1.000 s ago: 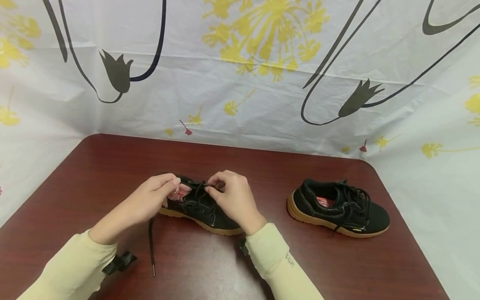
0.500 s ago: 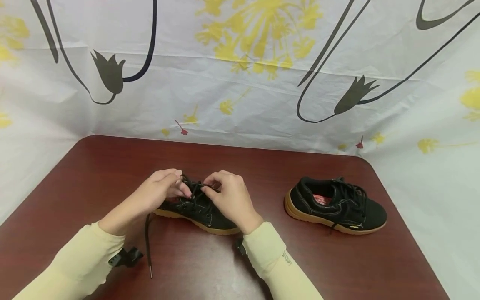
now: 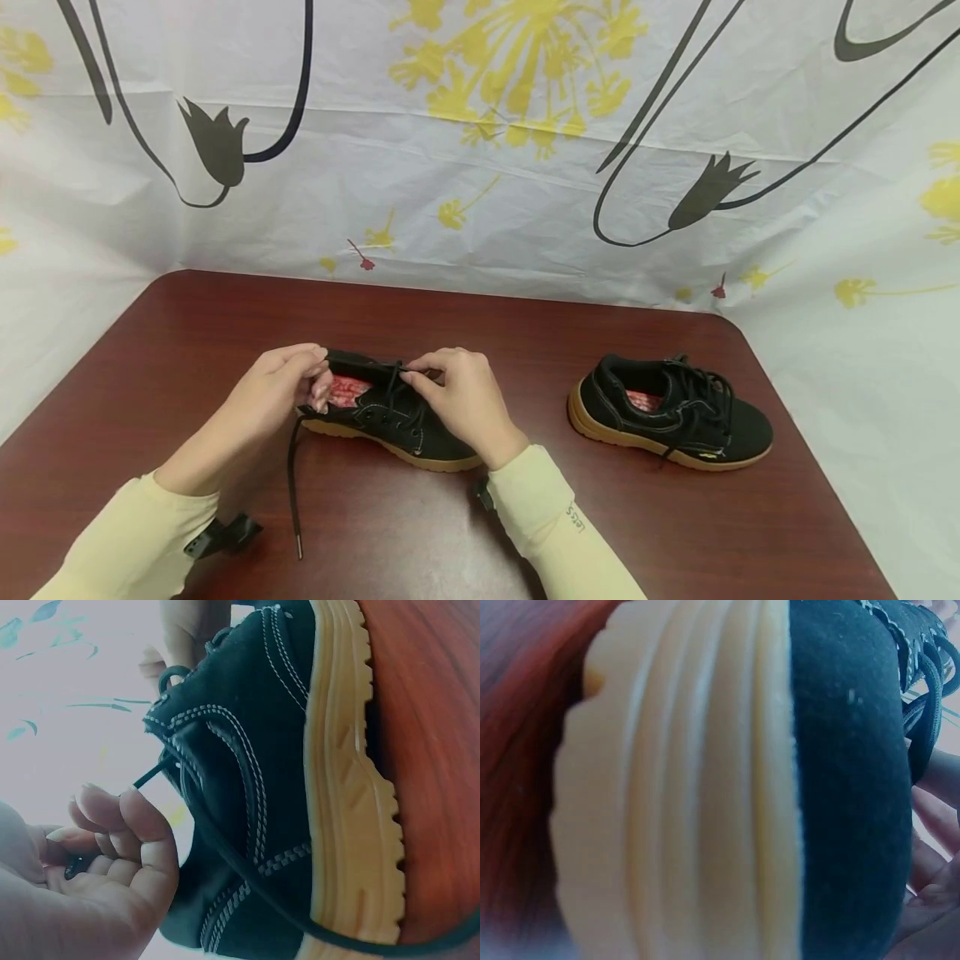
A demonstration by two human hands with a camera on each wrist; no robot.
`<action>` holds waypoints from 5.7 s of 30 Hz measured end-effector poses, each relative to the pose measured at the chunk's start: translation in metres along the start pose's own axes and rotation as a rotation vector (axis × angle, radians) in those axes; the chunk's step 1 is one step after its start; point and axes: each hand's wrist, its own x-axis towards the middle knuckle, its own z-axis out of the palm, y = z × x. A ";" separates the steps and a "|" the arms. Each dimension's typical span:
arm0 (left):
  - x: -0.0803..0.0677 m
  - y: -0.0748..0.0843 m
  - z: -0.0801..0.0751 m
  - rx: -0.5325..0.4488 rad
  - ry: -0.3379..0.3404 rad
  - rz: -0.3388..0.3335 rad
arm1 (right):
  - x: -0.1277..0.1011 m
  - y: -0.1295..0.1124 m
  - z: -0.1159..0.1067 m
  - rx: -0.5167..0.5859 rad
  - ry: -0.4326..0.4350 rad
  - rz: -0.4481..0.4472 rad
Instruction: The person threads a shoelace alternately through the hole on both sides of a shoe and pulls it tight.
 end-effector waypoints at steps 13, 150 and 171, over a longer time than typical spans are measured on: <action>-0.013 -0.011 -0.014 -0.123 0.040 0.040 | 0.000 -0.003 -0.005 -0.027 -0.109 -0.018; -0.086 -0.015 -0.004 0.602 -0.088 0.176 | 0.020 -0.004 -0.021 0.004 -0.450 -0.187; -0.071 -0.043 0.021 0.722 -0.137 0.135 | 0.019 0.000 -0.020 0.028 -0.402 -0.154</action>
